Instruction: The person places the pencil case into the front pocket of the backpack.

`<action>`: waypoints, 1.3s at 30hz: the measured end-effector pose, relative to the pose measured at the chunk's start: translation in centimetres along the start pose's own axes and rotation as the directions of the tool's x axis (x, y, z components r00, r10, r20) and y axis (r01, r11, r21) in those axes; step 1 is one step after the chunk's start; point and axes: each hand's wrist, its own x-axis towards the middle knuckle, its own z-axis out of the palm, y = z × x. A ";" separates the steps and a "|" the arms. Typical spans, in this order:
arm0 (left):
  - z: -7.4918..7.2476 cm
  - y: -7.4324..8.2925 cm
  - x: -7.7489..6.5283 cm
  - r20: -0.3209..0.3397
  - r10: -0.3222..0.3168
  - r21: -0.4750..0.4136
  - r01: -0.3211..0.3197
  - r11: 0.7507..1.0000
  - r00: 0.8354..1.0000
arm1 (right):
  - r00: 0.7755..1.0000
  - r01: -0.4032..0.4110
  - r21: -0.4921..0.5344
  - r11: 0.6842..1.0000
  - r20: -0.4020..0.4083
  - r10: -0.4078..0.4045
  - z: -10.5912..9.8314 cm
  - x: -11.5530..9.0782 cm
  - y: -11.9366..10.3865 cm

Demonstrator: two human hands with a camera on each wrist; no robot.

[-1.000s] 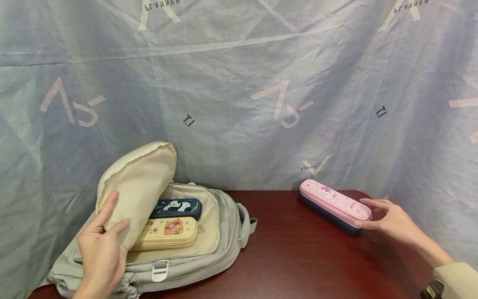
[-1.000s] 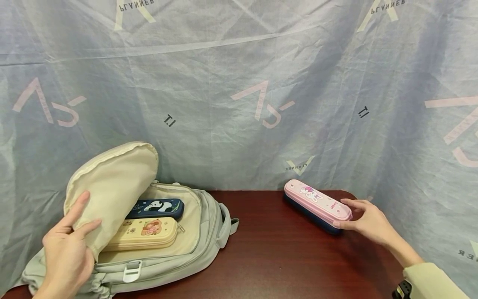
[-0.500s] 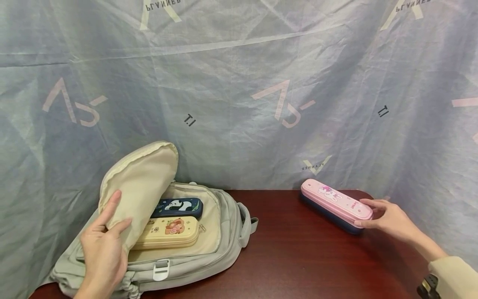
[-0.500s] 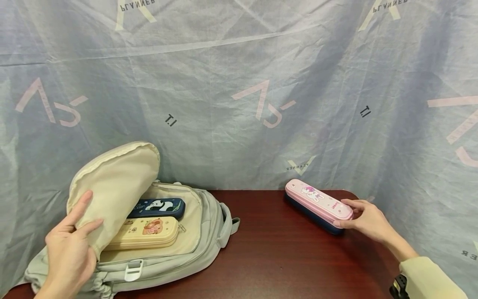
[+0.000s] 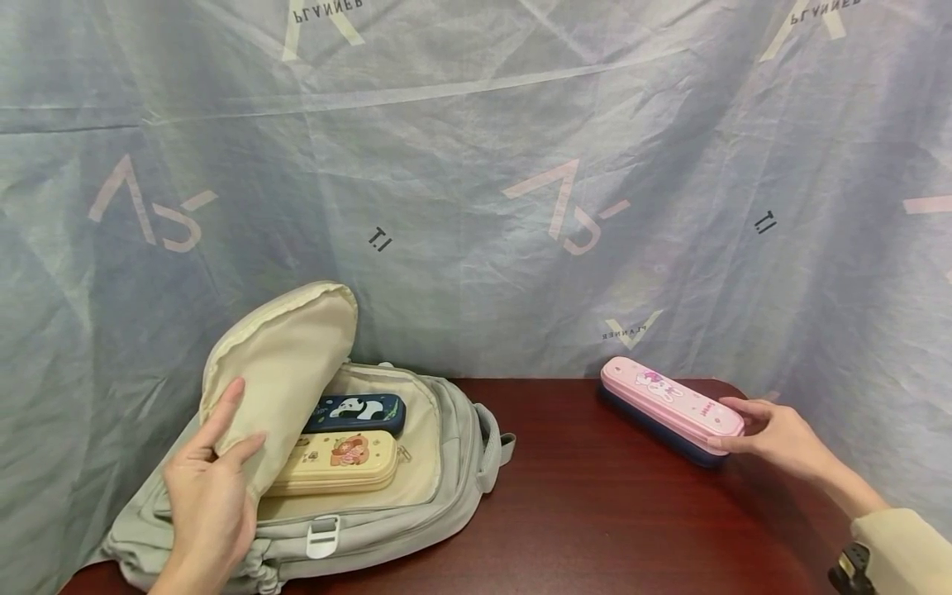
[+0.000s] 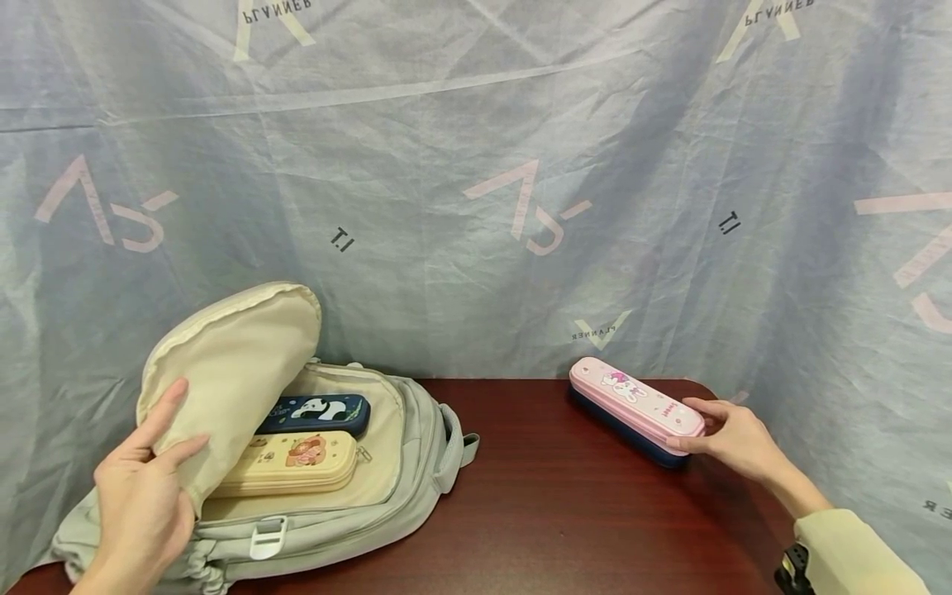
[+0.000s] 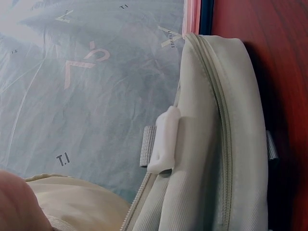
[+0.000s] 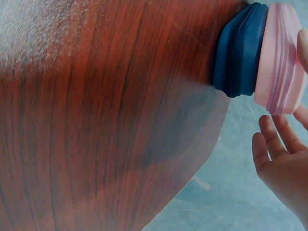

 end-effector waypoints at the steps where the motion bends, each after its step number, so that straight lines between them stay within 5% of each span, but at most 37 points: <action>1: 0.0 0.0 0.0 -0.001 -0.001 -0.001 0.001 1.000 1.000 | 1.000 -0.002 0.009 1.000 0.002 0.002 0.0 0.0 0.1; 23: 0.0 0.0 0.0 -0.004 -0.021 0.000 0.021 1.000 1.000 | 1.000 0.001 0.103 0.995 0.017 -0.002 0.0 -0.1 0.4; 39: 0.0 0.0 0.1 0.000 -0.023 -0.010 0.023 1.000 1.000 | 0.992 -0.110 0.092 0.990 0.075 0.103 -0.1 -0.5 0.6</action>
